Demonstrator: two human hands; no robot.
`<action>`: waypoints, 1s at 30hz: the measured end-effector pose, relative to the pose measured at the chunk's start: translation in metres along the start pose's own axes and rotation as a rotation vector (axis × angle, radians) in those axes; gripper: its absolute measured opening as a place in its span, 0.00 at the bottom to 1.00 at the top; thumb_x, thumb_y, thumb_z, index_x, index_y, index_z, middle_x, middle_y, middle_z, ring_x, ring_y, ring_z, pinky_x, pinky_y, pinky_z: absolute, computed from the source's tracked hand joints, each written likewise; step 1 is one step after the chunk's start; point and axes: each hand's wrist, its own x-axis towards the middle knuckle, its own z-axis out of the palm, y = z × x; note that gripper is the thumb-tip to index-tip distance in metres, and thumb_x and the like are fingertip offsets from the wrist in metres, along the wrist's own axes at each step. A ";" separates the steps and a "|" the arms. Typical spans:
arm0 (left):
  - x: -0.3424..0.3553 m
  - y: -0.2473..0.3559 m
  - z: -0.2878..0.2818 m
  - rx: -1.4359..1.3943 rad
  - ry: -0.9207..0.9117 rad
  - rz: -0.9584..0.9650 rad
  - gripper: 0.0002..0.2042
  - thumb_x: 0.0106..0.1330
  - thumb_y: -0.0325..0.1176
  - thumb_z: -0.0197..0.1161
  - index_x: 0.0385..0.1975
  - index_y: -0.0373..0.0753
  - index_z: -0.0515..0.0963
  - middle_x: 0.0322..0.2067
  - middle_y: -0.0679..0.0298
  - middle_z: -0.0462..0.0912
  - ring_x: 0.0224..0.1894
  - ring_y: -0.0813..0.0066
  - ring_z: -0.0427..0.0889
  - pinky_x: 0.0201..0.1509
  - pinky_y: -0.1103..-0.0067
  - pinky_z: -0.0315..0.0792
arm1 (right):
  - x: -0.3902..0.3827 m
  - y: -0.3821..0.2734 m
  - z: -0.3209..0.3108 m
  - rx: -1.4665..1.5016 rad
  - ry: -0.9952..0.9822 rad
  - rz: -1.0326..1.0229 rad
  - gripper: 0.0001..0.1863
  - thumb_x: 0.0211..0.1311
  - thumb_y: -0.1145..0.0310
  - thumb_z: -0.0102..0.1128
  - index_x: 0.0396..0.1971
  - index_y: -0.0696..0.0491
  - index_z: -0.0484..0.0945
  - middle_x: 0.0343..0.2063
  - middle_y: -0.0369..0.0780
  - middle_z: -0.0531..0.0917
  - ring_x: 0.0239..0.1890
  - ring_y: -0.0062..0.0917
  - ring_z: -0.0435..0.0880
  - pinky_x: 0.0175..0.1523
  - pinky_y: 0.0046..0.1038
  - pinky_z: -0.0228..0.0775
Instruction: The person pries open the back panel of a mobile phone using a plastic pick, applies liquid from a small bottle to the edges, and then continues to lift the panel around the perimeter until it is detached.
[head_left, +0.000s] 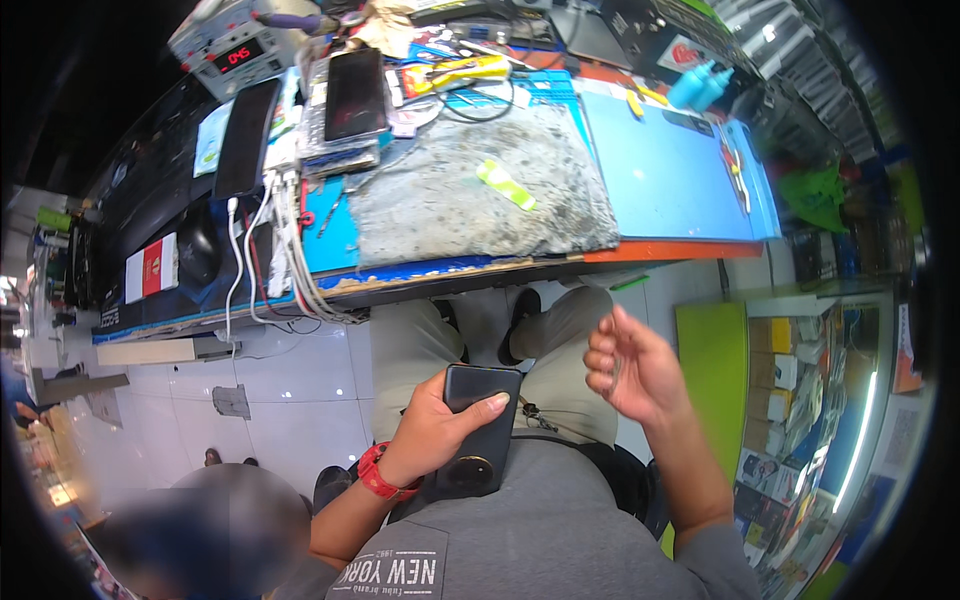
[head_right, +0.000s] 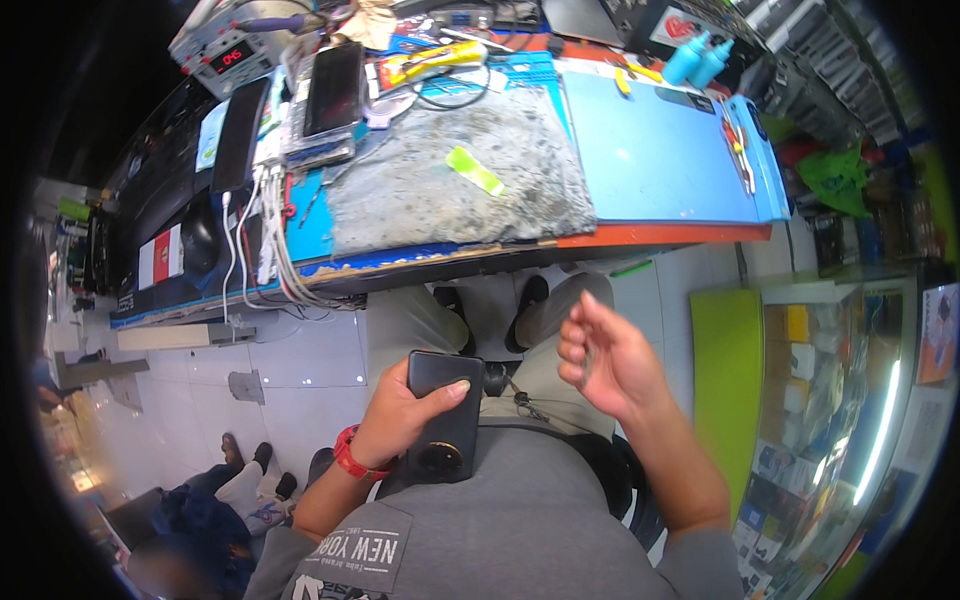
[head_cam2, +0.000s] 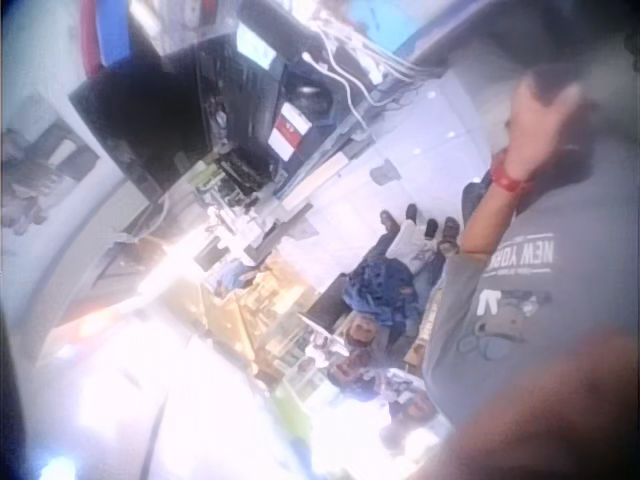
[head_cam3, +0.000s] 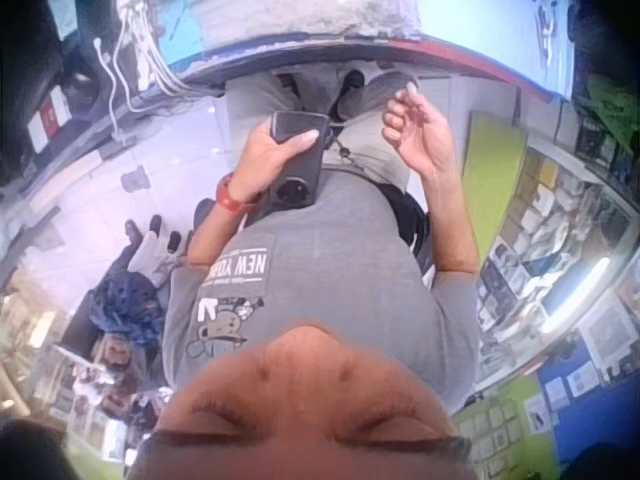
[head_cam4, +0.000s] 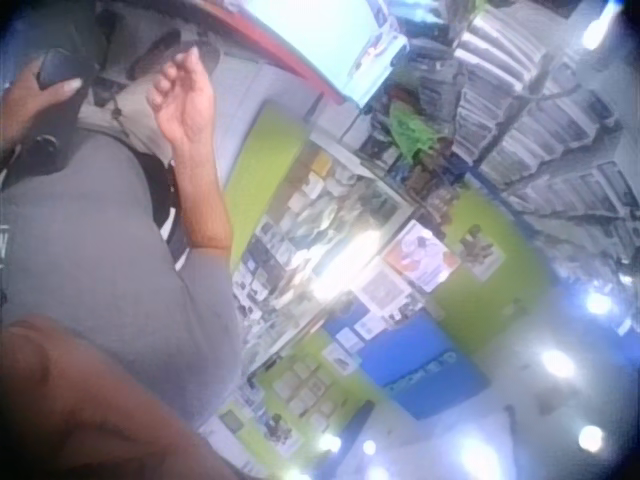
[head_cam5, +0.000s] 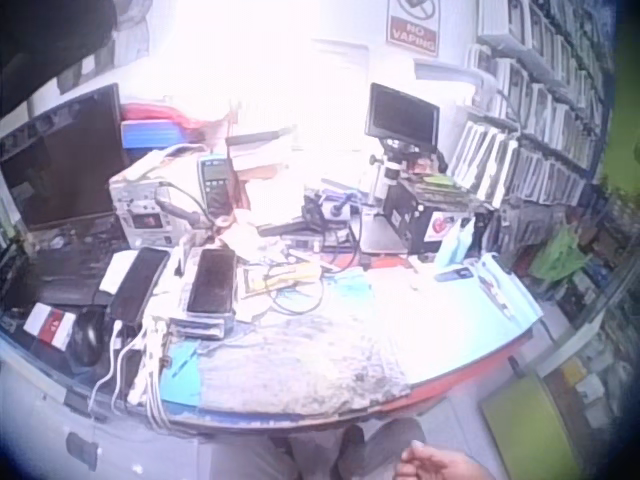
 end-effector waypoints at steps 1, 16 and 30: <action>0.001 0.001 0.004 0.008 0.004 -0.017 0.11 0.68 0.32 0.70 0.43 0.33 0.79 0.37 0.64 0.86 0.37 0.82 0.83 0.41 0.80 0.79 | -0.007 0.011 -0.029 -0.014 0.099 -0.008 0.13 0.75 0.56 0.55 0.37 0.51 0.74 0.27 0.32 0.71 0.29 0.19 0.69 0.33 0.25 0.63; 0.006 0.000 0.046 0.154 -0.018 -0.043 0.11 0.66 0.31 0.71 0.42 0.33 0.79 0.35 0.65 0.85 0.37 0.83 0.82 0.41 0.81 0.77 | 0.001 -0.098 -0.013 -1.199 0.054 -0.735 0.16 0.70 0.74 0.49 0.55 0.60 0.74 0.49 0.40 0.79 0.54 0.25 0.77 0.60 0.28 0.68; 0.001 -0.004 0.040 0.154 -0.029 -0.014 0.12 0.66 0.33 0.72 0.41 0.33 0.79 0.34 0.64 0.86 0.35 0.81 0.83 0.39 0.80 0.78 | 0.058 -0.144 0.008 -1.691 0.600 -1.049 0.09 0.65 0.71 0.60 0.39 0.60 0.83 0.40 0.50 0.85 0.48 0.45 0.83 0.58 0.41 0.72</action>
